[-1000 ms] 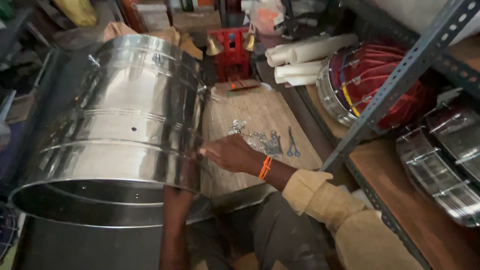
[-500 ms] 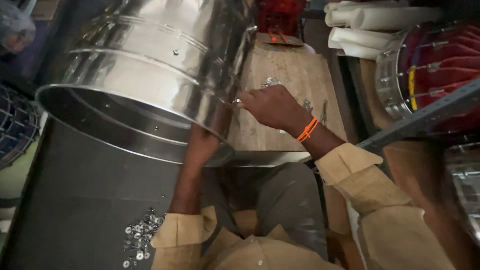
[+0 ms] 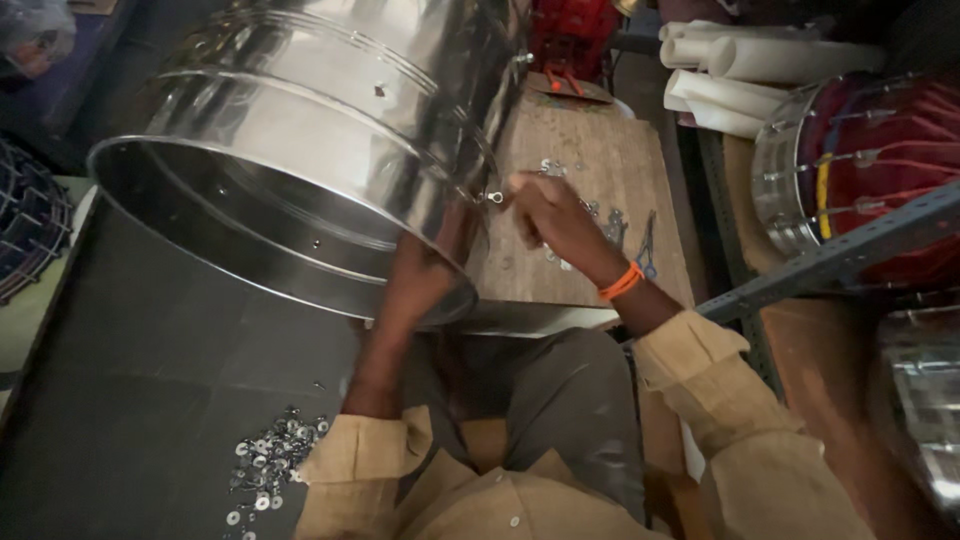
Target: The person sits on the floor and assembles a metal drum shell by hand. They pick up washers and screws from a pile on the floor and insert them into holes along the rim of the shell, tightening them to secure the hardware.
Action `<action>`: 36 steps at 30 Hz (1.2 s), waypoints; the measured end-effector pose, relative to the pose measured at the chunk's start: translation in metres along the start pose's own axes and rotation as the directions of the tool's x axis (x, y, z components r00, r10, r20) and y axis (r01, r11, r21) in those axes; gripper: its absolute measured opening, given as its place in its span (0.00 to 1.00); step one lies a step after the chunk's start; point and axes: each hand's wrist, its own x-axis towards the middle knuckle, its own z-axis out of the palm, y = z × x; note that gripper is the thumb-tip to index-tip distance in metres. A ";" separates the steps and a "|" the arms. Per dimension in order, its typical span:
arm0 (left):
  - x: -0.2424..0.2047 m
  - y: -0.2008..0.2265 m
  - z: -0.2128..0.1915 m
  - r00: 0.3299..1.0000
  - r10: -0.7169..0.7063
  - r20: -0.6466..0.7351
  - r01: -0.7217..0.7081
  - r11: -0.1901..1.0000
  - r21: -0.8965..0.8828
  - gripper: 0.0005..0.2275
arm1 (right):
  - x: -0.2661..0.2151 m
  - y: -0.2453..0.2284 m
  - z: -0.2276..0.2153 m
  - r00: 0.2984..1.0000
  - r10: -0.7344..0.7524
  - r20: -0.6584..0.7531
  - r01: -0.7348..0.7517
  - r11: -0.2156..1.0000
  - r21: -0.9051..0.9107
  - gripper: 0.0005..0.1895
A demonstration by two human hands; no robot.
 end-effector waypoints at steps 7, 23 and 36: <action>0.005 -0.009 -0.006 0.986 0.169 -0.011 -0.168 0.985 0.049 0.13 | -0.016 -0.024 0.003 0.984 -0.172 -0.040 0.120 0.819 -0.562 0.10; 0.003 0.008 0.000 0.999 -0.027 -0.018 0.028 0.998 0.061 0.15 | 0.009 -0.033 -0.016 0.588 -0.545 0.597 0.509 -0.325 -0.797 0.10; 0.004 -0.006 -0.015 1.000 0.016 -0.003 -0.015 0.967 0.256 0.18 | 0.019 -0.018 -0.017 0.714 -0.492 0.497 0.578 0.016 -0.816 0.14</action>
